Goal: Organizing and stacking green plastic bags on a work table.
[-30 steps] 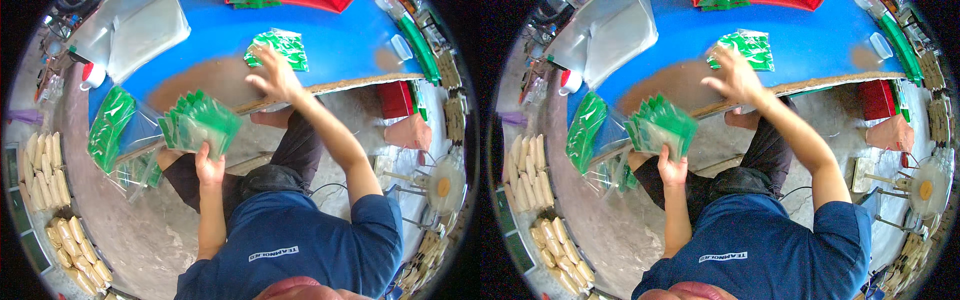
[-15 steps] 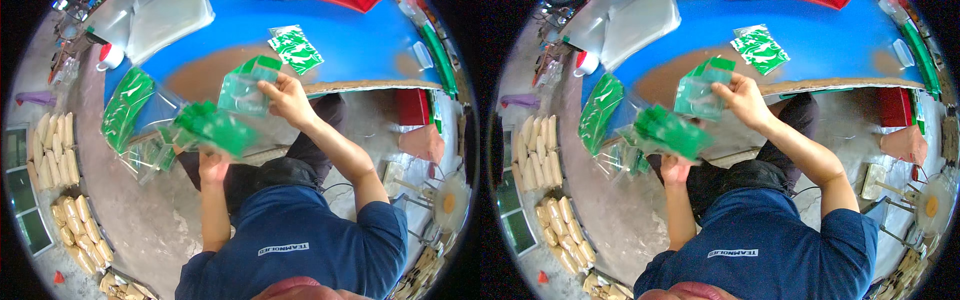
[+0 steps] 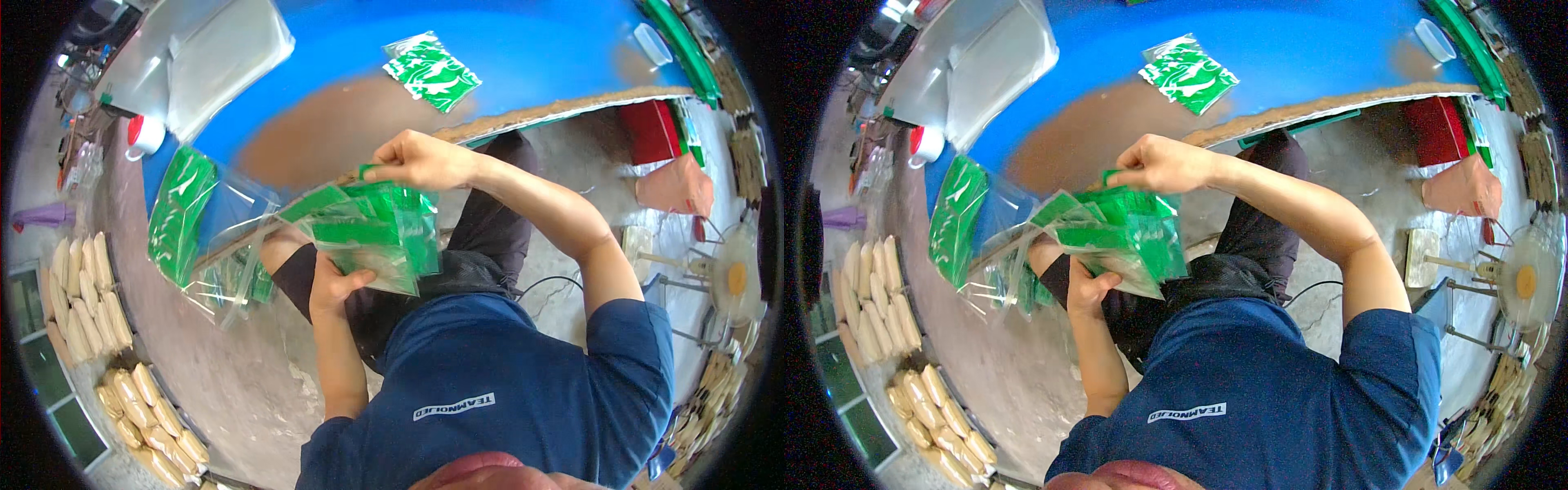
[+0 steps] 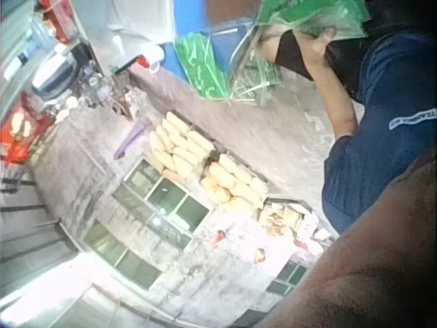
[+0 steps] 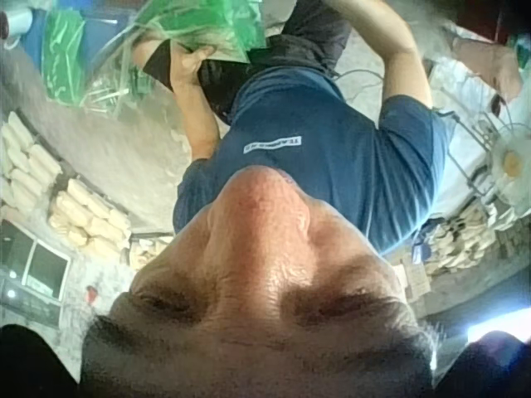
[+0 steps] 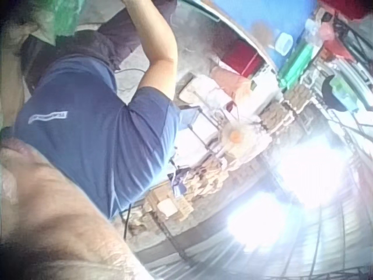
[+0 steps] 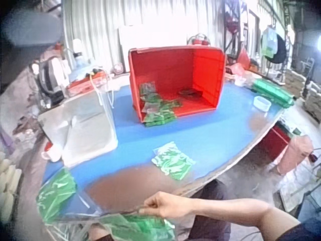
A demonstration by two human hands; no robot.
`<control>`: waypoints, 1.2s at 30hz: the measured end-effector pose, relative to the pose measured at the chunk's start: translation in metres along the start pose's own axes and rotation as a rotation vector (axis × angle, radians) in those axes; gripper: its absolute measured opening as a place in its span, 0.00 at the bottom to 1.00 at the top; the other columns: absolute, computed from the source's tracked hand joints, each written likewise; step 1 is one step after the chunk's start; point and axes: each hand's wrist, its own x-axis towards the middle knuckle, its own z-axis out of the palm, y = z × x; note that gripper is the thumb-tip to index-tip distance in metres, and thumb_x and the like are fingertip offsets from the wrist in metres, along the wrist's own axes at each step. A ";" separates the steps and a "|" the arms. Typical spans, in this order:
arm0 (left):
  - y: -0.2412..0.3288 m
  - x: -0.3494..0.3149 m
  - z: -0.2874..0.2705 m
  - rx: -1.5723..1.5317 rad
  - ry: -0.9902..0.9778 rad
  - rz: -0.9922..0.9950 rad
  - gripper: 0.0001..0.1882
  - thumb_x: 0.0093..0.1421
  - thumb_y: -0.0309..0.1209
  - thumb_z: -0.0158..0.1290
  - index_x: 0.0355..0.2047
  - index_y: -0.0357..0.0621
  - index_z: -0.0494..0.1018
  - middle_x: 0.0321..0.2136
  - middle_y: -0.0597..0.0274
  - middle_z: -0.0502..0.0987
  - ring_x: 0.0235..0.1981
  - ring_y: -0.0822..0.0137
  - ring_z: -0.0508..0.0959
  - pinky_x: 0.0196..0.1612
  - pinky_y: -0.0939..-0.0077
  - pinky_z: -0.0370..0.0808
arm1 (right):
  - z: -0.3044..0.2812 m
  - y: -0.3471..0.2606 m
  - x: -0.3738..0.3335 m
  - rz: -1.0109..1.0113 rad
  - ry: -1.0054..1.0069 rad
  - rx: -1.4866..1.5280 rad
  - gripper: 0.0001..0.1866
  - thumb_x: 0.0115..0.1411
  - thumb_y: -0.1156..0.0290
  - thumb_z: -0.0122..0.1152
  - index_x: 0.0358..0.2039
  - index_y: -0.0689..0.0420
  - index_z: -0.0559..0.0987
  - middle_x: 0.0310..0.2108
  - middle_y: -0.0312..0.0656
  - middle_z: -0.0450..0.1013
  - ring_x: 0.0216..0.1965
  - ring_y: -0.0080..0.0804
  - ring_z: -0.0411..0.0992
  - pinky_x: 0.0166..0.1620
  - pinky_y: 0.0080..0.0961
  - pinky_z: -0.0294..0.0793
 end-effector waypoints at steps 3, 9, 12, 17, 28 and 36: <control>-0.006 0.000 0.003 -0.053 0.025 0.022 0.37 0.40 0.28 0.69 0.54 0.34 0.71 0.46 0.61 0.77 0.47 0.64 0.77 0.53 0.68 0.72 | -0.014 0.023 0.002 0.253 0.187 -0.067 0.27 0.62 0.48 0.59 0.40 0.65 0.81 0.32 0.49 0.78 0.33 0.30 0.74 0.38 0.32 0.73; -0.047 -0.004 -0.014 -0.537 0.171 0.101 0.35 0.48 0.26 0.66 0.58 0.36 0.67 0.55 0.55 0.73 0.57 0.57 0.73 0.60 0.61 0.70 | -0.020 0.074 -0.028 -0.241 0.608 -1.115 0.39 0.51 0.54 0.71 0.59 0.57 0.68 0.57 0.52 0.68 0.63 0.50 0.62 0.65 0.45 0.58; -0.072 -0.009 -0.035 -0.819 -0.025 0.064 0.38 0.49 0.29 0.67 0.61 0.36 0.66 0.58 0.56 0.72 0.58 0.53 0.72 0.64 0.56 0.65 | -0.009 0.091 -0.033 -0.495 0.542 -0.955 0.26 0.55 0.72 0.68 0.55 0.57 0.72 0.53 0.44 0.73 0.57 0.43 0.70 0.61 0.40 0.66; -0.075 0.012 -0.017 -0.942 -0.068 0.058 0.34 0.52 0.29 0.64 0.60 0.37 0.67 0.56 0.55 0.74 0.59 0.54 0.71 0.65 0.54 0.63 | 0.047 0.052 -0.020 -0.199 0.944 0.567 0.07 0.65 0.74 0.60 0.40 0.64 0.77 0.30 0.36 0.76 0.38 0.18 0.71 0.41 0.20 0.72; -0.065 0.011 0.001 -1.005 0.034 0.088 0.25 0.59 0.26 0.59 0.58 0.41 0.69 0.56 0.57 0.74 0.60 0.56 0.71 0.66 0.53 0.64 | -0.086 0.088 0.016 -0.324 0.540 -1.181 0.20 0.61 0.68 0.52 0.54 0.57 0.75 0.55 0.52 0.69 0.58 0.51 0.67 0.58 0.47 0.67; -0.066 0.042 0.012 -0.916 0.275 0.021 0.25 0.59 0.23 0.58 0.58 0.45 0.68 0.52 0.61 0.75 0.55 0.61 0.75 0.61 0.58 0.70 | -0.006 0.045 0.025 -0.230 0.302 -0.604 0.15 0.59 0.76 0.50 0.45 0.64 0.79 0.39 0.52 0.72 0.47 0.53 0.71 0.49 0.45 0.70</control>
